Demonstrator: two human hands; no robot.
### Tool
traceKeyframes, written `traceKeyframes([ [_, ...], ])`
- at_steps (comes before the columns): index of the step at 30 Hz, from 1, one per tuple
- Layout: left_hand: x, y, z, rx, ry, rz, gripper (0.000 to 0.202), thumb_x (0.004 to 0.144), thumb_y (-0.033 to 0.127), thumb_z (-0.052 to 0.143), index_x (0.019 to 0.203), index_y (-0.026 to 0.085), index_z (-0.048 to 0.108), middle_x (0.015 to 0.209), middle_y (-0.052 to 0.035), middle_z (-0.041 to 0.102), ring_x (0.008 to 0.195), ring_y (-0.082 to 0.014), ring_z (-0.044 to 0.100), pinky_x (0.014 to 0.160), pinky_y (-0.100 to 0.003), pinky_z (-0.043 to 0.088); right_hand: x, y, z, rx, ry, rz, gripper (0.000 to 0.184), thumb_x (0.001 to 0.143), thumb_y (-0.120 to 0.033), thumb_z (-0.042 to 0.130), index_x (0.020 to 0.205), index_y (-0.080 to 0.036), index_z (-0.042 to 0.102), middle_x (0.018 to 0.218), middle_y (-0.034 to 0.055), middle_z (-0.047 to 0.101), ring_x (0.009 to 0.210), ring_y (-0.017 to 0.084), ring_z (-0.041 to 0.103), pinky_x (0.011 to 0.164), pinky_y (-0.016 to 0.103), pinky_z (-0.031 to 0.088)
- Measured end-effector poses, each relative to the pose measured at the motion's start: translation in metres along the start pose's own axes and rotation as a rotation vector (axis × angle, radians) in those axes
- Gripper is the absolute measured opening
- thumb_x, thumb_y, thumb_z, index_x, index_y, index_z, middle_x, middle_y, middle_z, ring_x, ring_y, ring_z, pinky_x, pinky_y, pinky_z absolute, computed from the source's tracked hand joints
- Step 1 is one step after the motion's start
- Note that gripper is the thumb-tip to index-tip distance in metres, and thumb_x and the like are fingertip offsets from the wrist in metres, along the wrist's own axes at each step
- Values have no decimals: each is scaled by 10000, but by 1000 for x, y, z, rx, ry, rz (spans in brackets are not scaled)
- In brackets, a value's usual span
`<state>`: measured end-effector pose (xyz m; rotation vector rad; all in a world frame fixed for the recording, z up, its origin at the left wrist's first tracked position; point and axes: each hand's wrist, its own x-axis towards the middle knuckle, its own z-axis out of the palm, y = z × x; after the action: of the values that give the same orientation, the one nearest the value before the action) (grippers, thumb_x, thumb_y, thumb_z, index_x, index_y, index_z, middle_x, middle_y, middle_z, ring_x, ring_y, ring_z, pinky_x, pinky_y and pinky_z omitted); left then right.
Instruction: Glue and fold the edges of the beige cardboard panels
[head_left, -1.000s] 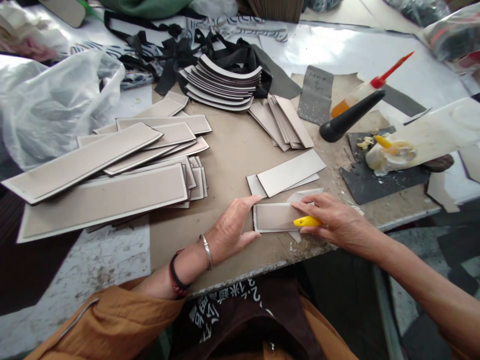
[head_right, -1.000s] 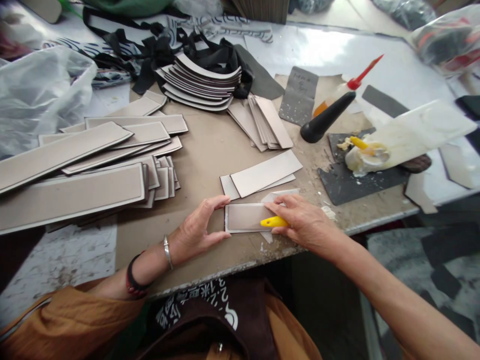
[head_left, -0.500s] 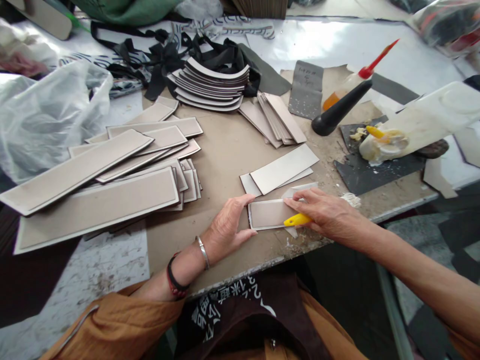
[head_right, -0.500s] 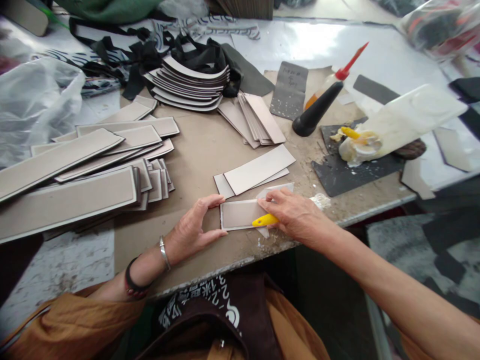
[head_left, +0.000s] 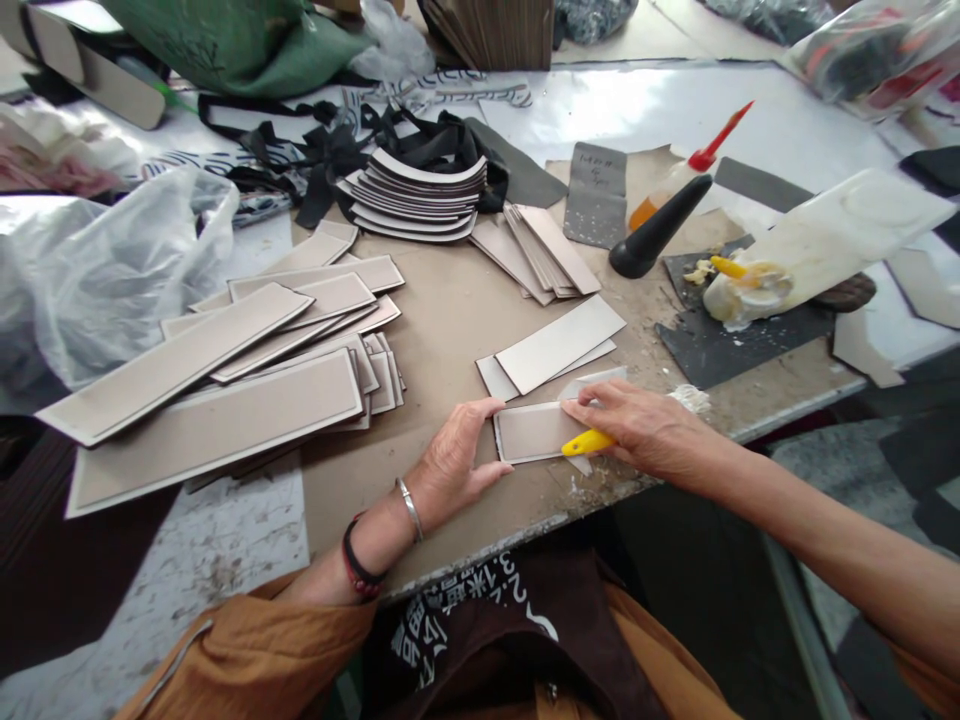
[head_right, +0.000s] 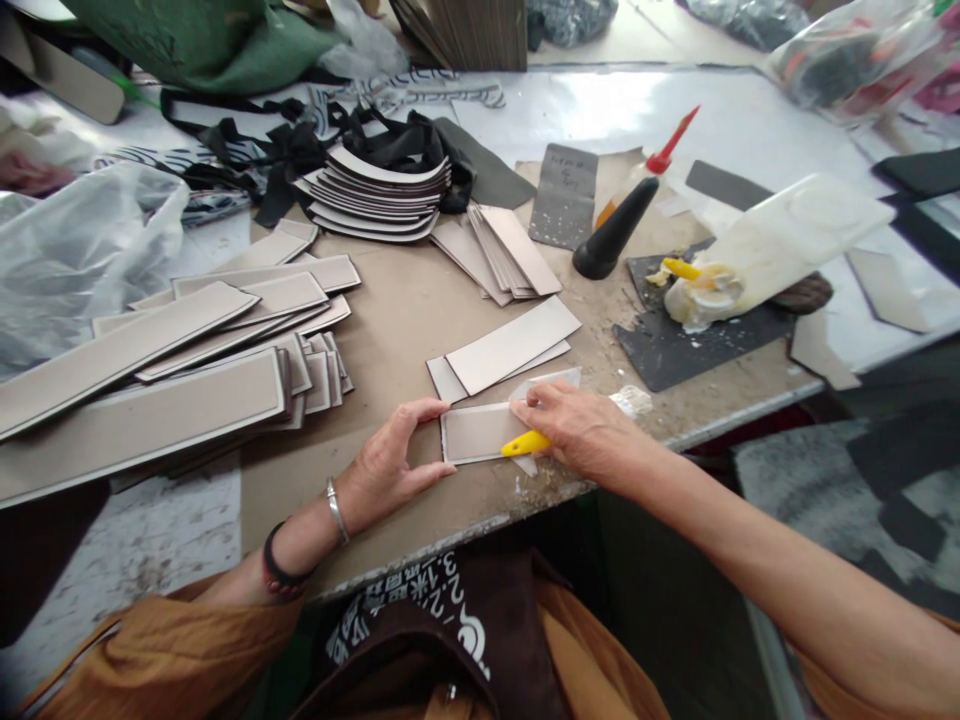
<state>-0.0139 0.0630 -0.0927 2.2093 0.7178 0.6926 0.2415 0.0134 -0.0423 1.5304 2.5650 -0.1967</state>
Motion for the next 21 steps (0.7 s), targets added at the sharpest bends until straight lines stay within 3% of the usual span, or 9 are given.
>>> traceKeyframes([
  [9,0,1,0,68,-35,77,312,767,185,634,1064,169,541,1129,-127,528,1067,-231,509,898,-411,484,4,-3,-5,-7,-55,10,464,678,-128,690,1119,-173,553,1047,107,568,926,252,535,716,318,483],
  [14,-5,2,3,209,-32,128,191,813,207,576,999,170,596,1170,-142,519,1103,-245,499,900,-435,493,3,-3,-6,42,-49,23,456,704,-216,710,1131,-185,550,1052,102,552,963,268,516,770,354,477],
  [18,-7,5,5,274,-17,154,195,829,201,547,1016,168,587,1190,-148,517,1117,-251,495,905,-448,496,-16,7,-2,163,117,102,569,722,-306,703,1229,-179,479,1088,114,517,1006,273,510,851,394,464],
  [21,-8,7,7,289,-5,171,196,833,187,536,1024,162,577,1195,-154,512,1127,-253,487,910,-445,495,-42,19,7,236,299,226,447,816,-324,591,1223,-175,483,1049,107,524,966,249,533,861,393,463],
])
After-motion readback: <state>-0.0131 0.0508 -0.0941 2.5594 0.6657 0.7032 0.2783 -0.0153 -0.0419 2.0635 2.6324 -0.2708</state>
